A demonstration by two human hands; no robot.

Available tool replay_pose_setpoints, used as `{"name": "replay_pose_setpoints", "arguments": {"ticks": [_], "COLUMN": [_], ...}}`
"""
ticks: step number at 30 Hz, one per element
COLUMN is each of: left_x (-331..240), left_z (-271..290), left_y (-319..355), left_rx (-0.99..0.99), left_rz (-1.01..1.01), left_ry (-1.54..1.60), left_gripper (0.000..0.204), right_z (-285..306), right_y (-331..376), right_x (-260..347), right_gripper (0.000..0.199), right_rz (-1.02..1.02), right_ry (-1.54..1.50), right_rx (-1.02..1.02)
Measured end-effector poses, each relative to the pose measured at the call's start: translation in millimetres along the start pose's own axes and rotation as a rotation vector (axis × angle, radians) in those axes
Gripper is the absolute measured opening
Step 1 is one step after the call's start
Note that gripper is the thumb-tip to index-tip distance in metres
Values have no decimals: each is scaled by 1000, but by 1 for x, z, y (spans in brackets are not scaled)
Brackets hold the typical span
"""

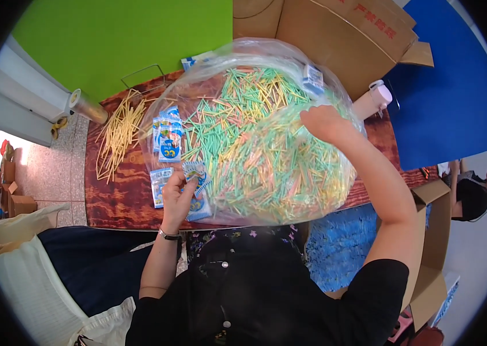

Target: Packing small blue packets into a large clear bag filled with shredded paper filler.

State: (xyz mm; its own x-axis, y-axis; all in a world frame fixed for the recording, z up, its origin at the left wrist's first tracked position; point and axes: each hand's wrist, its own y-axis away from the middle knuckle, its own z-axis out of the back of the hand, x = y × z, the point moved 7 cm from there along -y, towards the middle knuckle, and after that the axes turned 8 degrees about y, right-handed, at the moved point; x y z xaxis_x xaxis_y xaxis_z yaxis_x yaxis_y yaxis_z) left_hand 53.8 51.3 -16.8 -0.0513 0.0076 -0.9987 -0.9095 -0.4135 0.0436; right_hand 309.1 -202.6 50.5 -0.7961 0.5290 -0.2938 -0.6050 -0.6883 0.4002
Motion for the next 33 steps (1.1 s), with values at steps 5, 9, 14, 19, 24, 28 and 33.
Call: {"name": "replay_pose_setpoints", "arguments": {"ticks": [5,9,14,19,24,28,33], "left_x": [8,15,7,-24,-28,-51,-54], "left_z": [-10,0,-7,-6,-9,-13,-15], "left_y": [-1,5,-2,5,3,7,16], "left_rx": [-29,-66,-94,-112,-122,-149,-141], "left_rz": [-77,-125,-156,-220,-294,-456,-465], "left_ry": [77,18,-29,-114,-170,-351,-390], "left_gripper": [16,18,22,23,18,22,18], "right_z": [-76,-83,-88,40,116,119,114], "right_y": [1,-3,18,39,30,18,7], "right_x": [25,40,8,46,130,156,167], "right_gripper": [17,19,13,10,16,17,14], "right_rz": [-163,-107,-327,109,567,664,627], "right_ry": [126,212,395,-74,-601,-456,-231], "right_rx": [-53,-228,-109,-228,-175,-102,-14]}}
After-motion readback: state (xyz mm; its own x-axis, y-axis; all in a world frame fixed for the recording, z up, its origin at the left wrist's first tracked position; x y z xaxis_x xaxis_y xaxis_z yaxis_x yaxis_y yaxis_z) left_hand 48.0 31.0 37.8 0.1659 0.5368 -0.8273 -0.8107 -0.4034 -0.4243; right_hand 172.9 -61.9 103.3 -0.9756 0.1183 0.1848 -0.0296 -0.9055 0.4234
